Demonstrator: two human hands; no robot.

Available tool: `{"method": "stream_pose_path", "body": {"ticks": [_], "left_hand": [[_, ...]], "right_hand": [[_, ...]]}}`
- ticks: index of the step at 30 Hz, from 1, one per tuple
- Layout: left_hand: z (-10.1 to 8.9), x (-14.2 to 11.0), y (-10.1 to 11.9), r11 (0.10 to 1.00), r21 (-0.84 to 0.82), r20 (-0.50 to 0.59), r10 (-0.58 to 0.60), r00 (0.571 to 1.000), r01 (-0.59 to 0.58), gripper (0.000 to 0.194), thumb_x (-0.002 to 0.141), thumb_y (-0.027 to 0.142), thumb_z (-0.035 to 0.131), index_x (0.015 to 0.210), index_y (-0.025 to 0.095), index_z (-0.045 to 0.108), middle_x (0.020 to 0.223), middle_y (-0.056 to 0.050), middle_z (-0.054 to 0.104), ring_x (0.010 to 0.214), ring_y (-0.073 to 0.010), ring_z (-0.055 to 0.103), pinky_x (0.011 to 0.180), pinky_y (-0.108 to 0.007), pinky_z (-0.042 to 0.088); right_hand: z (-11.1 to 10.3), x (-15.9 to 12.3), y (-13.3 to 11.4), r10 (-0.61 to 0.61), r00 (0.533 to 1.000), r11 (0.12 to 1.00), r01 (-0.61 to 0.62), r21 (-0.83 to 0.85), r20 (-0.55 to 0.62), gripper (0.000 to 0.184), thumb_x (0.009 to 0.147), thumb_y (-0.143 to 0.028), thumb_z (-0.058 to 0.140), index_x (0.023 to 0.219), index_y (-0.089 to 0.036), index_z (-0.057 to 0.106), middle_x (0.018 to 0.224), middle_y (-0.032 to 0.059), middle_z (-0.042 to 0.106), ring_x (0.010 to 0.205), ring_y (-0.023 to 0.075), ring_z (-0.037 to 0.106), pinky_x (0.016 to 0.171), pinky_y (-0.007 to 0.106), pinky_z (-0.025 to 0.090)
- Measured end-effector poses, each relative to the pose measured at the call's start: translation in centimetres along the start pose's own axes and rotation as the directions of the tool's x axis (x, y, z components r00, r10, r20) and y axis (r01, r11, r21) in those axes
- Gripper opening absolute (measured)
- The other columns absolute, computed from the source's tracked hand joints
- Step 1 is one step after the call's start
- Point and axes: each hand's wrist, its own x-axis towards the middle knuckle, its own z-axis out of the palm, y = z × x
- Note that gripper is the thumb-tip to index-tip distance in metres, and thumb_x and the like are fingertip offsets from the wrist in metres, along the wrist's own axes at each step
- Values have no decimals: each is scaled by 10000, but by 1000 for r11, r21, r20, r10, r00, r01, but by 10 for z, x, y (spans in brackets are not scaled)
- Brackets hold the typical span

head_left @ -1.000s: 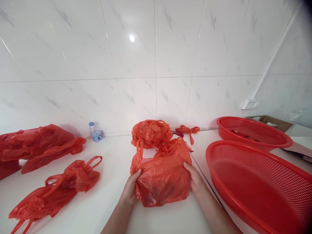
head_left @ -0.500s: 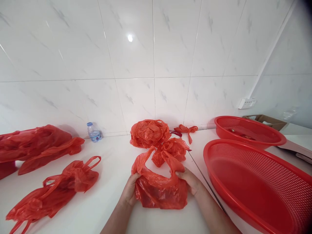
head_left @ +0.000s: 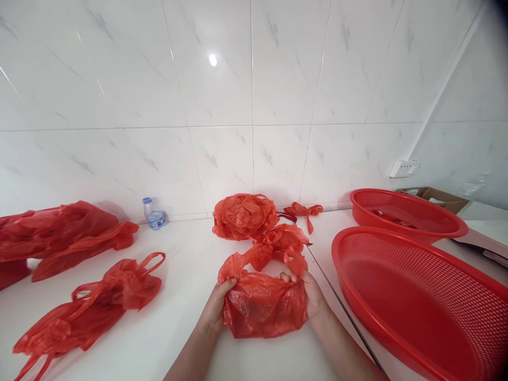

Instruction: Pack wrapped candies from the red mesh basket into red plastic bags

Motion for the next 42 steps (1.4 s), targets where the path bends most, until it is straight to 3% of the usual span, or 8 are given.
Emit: {"method": "stream_pose_path", "body": {"ticks": [5,10,15,20,32,35,38,42], "left_hand": [[1,0,-2,1000,-24,-17,13,1000,-14,197,721,215,699,878,119,629,782,-105,729,781,-287,704,784,-398,557],[0,1,-4,997,-62,5,37,999,-37,210,711,192,713,892,114,641,806,-110,730,817,-284,703,811,-390,549],[3,-1,-5,998,-50,46,46,998,-43,212,684,142,730,875,111,642,852,-118,733,831,-272,702,818,-377,544],[3,-3,-7,998,-44,81,51,995,-48,215,659,129,740,849,122,639,819,-112,734,833,-294,700,795,-395,545],[32,-19,-15,966,211,239,96,966,-149,414,641,167,762,1013,199,585,900,-62,692,823,-237,671,771,-355,519],[23,-17,-22,840,374,191,345,919,-393,625,640,116,736,1211,259,526,1120,-82,627,953,-229,619,891,-366,464],[19,-19,-24,526,545,374,544,751,-653,699,634,82,719,1284,257,533,1378,-114,457,1247,-300,418,1064,-405,299],[19,-23,-22,135,675,587,498,638,-726,529,760,132,618,1256,311,579,1439,-84,388,1316,-317,318,1083,-447,243]], "right_hand": [[3,-5,9,78,990,988,-92,122,115,414,757,-575,608,664,-176,553,652,8,563,619,135,517,639,286,441],[4,-7,14,79,987,996,-73,-48,139,180,739,-305,717,740,-156,616,773,28,603,743,156,568,739,306,433],[9,-7,23,167,958,985,-170,-6,234,362,778,-397,661,553,-160,507,561,-21,453,538,90,422,577,231,364],[20,-10,29,196,963,970,-218,110,183,459,766,-626,566,941,-202,600,477,-83,303,455,82,279,505,219,298],[24,-9,35,127,988,988,-119,-95,85,308,720,-377,736,645,-180,511,462,-85,336,448,60,296,483,206,274],[21,-4,34,78,997,993,-80,-85,-29,383,731,-404,718,579,-183,445,436,-86,339,427,57,316,479,206,306],[18,-1,32,33,997,993,-40,-111,-68,406,763,-422,675,561,-192,409,428,-84,345,416,61,329,463,208,317],[17,0,33,33,998,989,-41,-140,-56,406,772,-440,659,570,-197,405,415,-90,340,391,64,322,424,209,302]]}}
